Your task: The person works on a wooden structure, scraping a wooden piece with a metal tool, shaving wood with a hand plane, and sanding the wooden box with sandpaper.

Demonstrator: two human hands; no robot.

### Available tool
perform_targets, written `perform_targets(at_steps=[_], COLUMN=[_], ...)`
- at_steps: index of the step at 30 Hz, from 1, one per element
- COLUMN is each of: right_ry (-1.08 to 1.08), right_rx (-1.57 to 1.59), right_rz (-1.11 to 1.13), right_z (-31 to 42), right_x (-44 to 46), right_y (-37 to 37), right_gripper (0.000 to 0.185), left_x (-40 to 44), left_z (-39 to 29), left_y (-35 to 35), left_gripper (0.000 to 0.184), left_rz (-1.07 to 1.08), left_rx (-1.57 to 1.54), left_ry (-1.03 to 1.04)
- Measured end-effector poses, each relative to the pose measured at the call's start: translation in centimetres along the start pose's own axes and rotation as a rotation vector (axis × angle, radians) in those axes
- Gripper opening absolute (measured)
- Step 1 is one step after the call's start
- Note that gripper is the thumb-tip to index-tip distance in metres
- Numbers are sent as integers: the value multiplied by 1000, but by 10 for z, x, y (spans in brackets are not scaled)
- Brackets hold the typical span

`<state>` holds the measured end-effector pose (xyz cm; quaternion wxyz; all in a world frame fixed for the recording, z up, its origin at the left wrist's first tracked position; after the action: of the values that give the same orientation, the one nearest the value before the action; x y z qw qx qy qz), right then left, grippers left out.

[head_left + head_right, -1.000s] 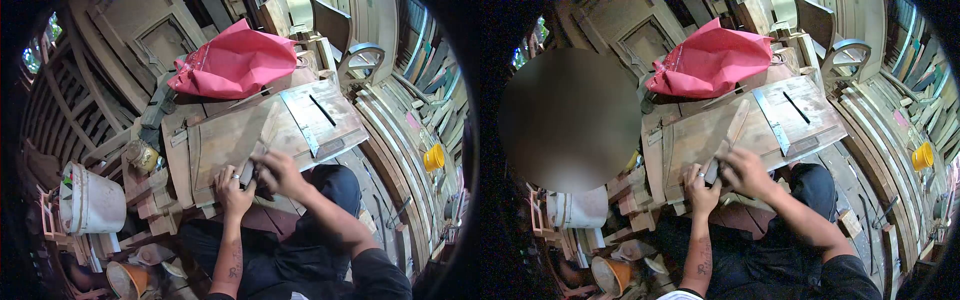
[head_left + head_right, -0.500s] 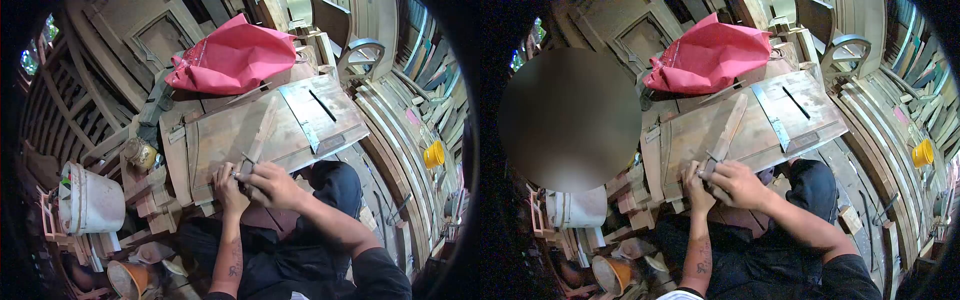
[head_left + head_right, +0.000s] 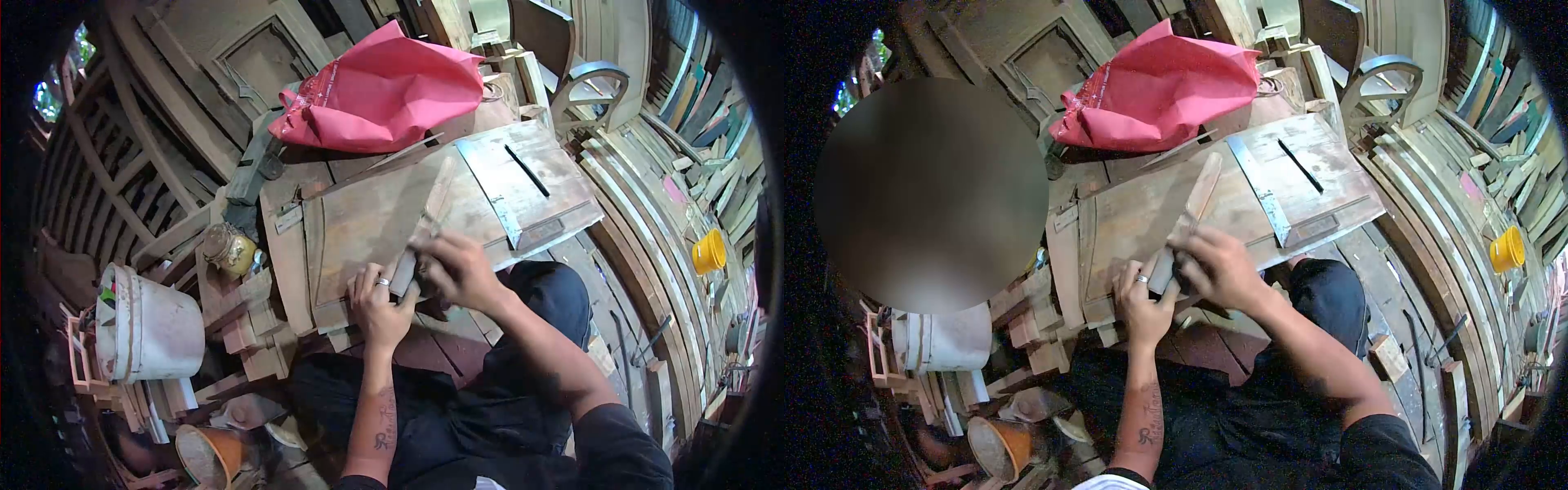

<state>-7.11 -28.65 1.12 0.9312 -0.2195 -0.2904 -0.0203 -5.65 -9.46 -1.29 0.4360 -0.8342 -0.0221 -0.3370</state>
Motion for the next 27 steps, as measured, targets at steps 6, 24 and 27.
perform_targets(at_steps=[6, 24, 27], right_ry=[-100, 101, -35], right_rx=[7, -49, -42], right_rz=[197, -73, 1], right_z=[23, -4, 2], right_x=[-16, 7, 1], right_y=[14, -10, -4], right_gripper=[47, 34, 41], left_x=[-2, 2, 1], left_z=[2, -3, 2], left_y=[2, -2, 1], left_gripper=[46, 52, 55], left_rz=[24, 2, 13], left_rx=[12, 12, 7], left_ry=[-10, -3, -12])
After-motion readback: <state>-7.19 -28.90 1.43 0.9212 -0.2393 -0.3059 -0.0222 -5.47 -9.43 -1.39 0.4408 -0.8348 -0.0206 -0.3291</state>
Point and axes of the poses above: each hand's wrist, its own x-axis towards the middle knuckle, its own y-axis out of the palm, z = x × y, the point moved 1 cm from there along x, towards the middle knuckle, and after that the axes turned 7 degrees about x, right-handed, at the moved point
